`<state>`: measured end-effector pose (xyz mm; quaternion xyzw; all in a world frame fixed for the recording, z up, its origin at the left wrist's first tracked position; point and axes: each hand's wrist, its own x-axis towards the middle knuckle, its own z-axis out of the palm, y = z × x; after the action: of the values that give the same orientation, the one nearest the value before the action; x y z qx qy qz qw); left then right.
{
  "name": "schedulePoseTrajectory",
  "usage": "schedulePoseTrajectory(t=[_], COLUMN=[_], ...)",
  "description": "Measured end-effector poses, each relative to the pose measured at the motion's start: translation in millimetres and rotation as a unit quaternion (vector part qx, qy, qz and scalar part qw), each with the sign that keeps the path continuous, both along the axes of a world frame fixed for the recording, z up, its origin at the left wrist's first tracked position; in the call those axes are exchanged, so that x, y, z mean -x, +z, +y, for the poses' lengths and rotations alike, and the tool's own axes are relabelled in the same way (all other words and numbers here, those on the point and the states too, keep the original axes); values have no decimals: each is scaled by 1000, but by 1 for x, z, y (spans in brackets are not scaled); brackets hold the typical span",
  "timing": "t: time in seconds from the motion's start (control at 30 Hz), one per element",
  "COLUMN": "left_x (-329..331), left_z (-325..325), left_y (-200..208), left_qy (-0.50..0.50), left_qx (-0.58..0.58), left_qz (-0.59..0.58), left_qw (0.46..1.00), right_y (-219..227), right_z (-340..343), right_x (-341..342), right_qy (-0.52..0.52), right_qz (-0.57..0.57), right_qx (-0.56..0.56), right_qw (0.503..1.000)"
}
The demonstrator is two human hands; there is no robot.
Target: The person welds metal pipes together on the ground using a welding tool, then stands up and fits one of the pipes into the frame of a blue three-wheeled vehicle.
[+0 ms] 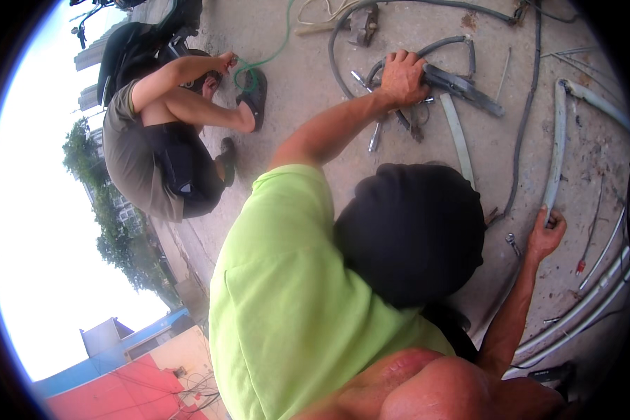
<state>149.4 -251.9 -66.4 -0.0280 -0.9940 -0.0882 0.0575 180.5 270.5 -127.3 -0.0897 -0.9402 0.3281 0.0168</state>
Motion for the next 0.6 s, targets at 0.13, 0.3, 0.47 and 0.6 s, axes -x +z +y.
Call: schedulePoseTrajectory(t=[0.13,0.3,0.47,0.6], left_x=[4,3,4,3], left_z=[2,3,4,3], left_y=[1,3,4,0], left_qy=[-5,0,3,5], left_qx=[1,-1,-3,-4], left_qz=[-4,-13,-17,-17], left_qw=[1000,1000,1000,1000], right_y=[0,1,-3,-1], right_z=[2,1,5,3], right_x=[0,0,0,0], right_qy=[-4,-7,-5,0], right_qz=[5,2,-3,4], right_qx=[-1,-4,-4,-4], right_qw=[1000,1000,1000,1000])
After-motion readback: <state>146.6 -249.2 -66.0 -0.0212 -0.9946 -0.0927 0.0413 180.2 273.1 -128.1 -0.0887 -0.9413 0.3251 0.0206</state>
